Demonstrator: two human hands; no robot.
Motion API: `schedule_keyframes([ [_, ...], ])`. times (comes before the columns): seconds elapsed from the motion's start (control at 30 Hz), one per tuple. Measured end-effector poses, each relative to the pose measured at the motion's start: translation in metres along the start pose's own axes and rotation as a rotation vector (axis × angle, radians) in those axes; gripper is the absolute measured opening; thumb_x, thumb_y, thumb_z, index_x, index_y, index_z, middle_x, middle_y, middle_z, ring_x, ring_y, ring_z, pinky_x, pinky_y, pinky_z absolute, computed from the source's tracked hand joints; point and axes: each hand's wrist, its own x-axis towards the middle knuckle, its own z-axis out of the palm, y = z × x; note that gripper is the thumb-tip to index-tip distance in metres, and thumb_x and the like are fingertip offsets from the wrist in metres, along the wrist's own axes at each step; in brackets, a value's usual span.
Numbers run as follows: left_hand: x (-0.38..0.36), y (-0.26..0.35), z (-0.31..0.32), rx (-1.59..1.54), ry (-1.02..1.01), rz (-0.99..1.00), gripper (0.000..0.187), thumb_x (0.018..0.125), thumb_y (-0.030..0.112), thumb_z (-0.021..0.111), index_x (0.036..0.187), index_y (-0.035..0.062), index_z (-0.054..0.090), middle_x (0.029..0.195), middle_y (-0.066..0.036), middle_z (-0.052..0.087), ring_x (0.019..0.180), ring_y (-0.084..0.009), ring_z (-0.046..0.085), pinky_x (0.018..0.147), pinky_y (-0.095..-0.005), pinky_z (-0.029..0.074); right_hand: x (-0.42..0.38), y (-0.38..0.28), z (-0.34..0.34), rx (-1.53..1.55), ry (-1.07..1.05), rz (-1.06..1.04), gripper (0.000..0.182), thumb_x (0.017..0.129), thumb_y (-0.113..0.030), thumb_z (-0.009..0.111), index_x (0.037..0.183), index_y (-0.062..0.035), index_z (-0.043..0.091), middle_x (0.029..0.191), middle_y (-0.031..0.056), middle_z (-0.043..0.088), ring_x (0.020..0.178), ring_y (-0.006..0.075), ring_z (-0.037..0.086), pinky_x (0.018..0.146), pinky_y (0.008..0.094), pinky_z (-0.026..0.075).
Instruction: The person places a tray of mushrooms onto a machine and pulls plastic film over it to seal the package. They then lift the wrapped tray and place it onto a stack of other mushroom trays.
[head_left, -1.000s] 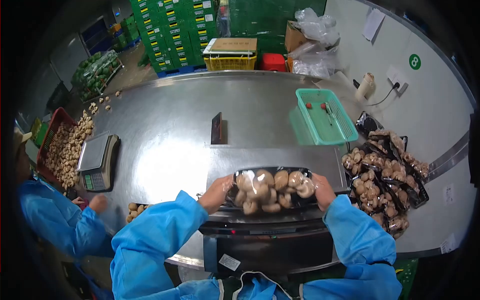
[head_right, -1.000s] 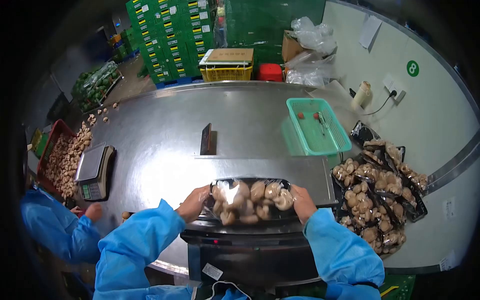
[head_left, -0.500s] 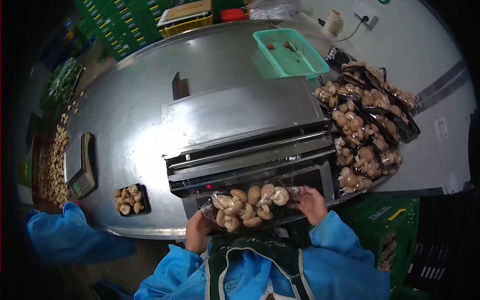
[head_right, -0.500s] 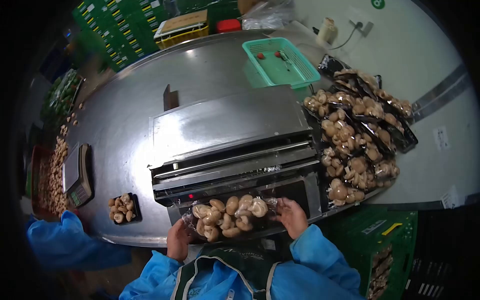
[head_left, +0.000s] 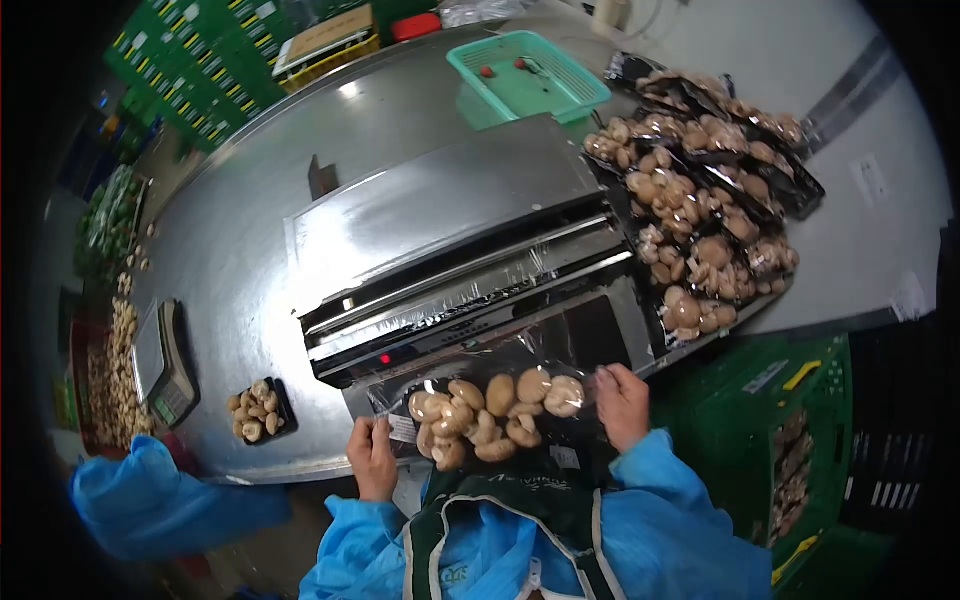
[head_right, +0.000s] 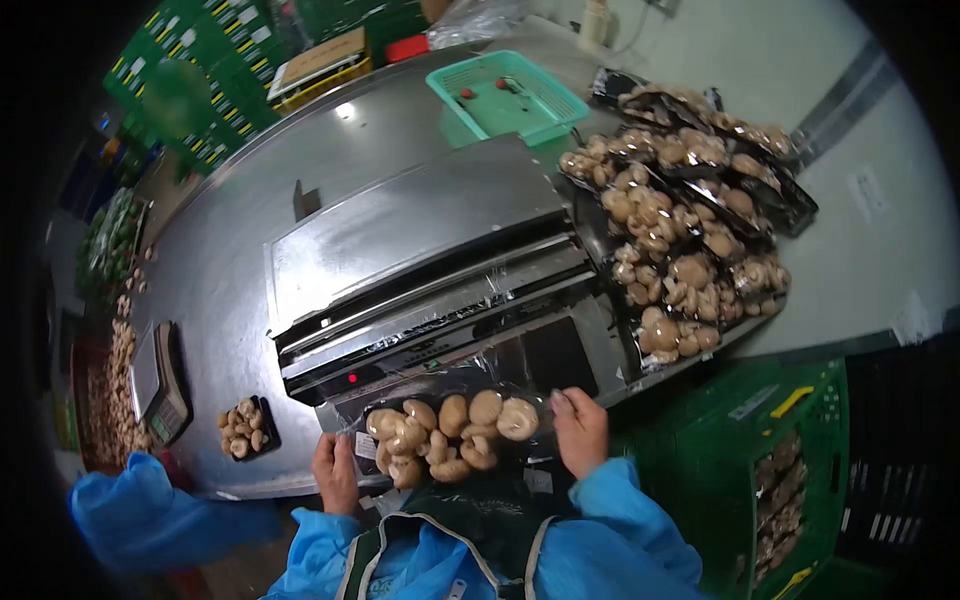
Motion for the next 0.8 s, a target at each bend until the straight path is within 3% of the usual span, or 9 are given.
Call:
schedule_keyframes([
  [0.13,0.019,0.012,0.011,0.343,-0.195,0.212,0.016,0.085,0.010,0.057,0.073,0.0008,0.050,0.059,-0.009,0.051,0.051,-0.0154,0.047,0.047,-0.0302,0.036,-0.033,0.025,-0.037,0.203,0.080,0.150,0.020,0.088,-0.013,0.054,0.073,0.0006,0.056,0.059,-0.0027,0.047,0.057,0.0038,0.040,0.049,0.0225,0.033],
  [0.2,0.045,0.002,0.035,0.533,-0.293,0.435,0.012,0.082,0.011,0.058,0.076,0.0032,0.051,0.068,-0.020,0.057,0.059,-0.0396,0.054,0.051,-0.0427,0.040,-0.020,0.071,-0.036,-0.085,0.280,0.007,0.019,0.087,-0.011,0.055,0.073,0.0020,0.055,0.060,-0.0019,0.047,0.059,0.0046,0.040,0.051,0.0236,0.035],
  [0.3,0.069,0.010,0.072,0.615,-0.319,0.632,0.011,0.081,0.012,0.058,0.079,0.0039,0.052,0.068,-0.019,0.056,0.060,-0.0381,0.056,0.052,-0.0432,0.042,-0.007,0.124,-0.004,0.062,0.368,-0.049,0.016,0.086,-0.010,0.056,0.077,0.0021,0.055,0.065,0.0001,0.050,0.065,0.0066,0.044,0.059,0.0251,0.040],
  [0.33,0.074,0.006,0.084,0.604,-0.347,0.685,0.011,0.082,0.013,0.058,0.081,0.0035,0.052,0.067,-0.020,0.055,0.059,-0.0354,0.055,0.054,-0.0402,0.043,-0.013,0.112,0.035,0.465,0.610,0.014,0.008,0.086,-0.008,0.054,0.086,-0.0001,0.057,0.076,0.0039,0.057,0.075,0.0096,0.054,0.068,0.0266,0.045],
  [0.37,0.075,0.003,0.093,0.586,-0.374,0.740,0.012,0.083,0.014,0.058,0.083,0.0030,0.053,0.066,-0.021,0.054,0.058,-0.0327,0.055,0.055,-0.0372,0.044,-0.021,0.093,0.030,1.140,0.158,0.434,0.014,0.086,-0.012,0.053,0.096,-0.0035,0.056,0.087,0.0078,0.059,0.087,0.0164,0.058,0.077,0.0293,0.048],
  [0.47,0.063,0.001,0.098,0.451,-0.552,0.522,0.008,0.084,0.012,0.054,0.088,0.0048,0.055,0.074,-0.014,0.062,0.062,-0.0311,0.060,0.054,-0.0389,0.047,-0.033,0.115,0.045,1.735,-0.735,0.134,0.027,0.087,-0.029,0.050,0.104,-0.0083,0.049,0.085,0.0060,0.052,0.074,0.0194,0.052,0.065,0.0348,0.045],
  [0.53,0.025,0.030,0.085,-0.414,-0.806,-0.150,0.016,0.092,0.016,0.045,0.096,0.0044,0.055,0.092,-0.006,0.060,0.078,-0.0150,0.058,0.067,-0.0290,0.049,-0.057,0.089,0.050,1.711,-0.773,0.120,0.023,0.087,-0.028,0.051,0.098,-0.0079,0.049,0.084,0.0065,0.051,0.075,0.0199,0.050,0.066,0.0346,0.044],
  [0.63,-0.005,-0.015,0.059,-0.816,-0.987,-0.192,0.023,0.092,0.022,0.045,0.102,0.0031,0.052,0.098,-0.011,0.058,0.094,-0.0194,0.055,0.083,-0.0330,0.046,-0.098,0.040,0.043,1.610,-0.790,0.091,0.019,0.087,-0.025,0.053,0.090,-0.0075,0.050,0.083,0.0073,0.049,0.076,0.0205,0.048,0.068,0.0342,0.041],
  [0.8,-0.026,0.063,0.028,-0.702,-1.575,-0.319,0.027,0.091,0.025,0.046,0.107,0.0031,0.051,0.104,-0.011,0.055,0.096,-0.0201,0.055,0.084,-0.0341,0.046,-0.131,0.007,0.052,1.357,-0.966,0.054,0.019,0.088,-0.023,0.055,0.078,-0.0065,0.051,0.086,0.0098,0.049,0.080,0.0201,0.046,0.072,0.0331,0.038],
])
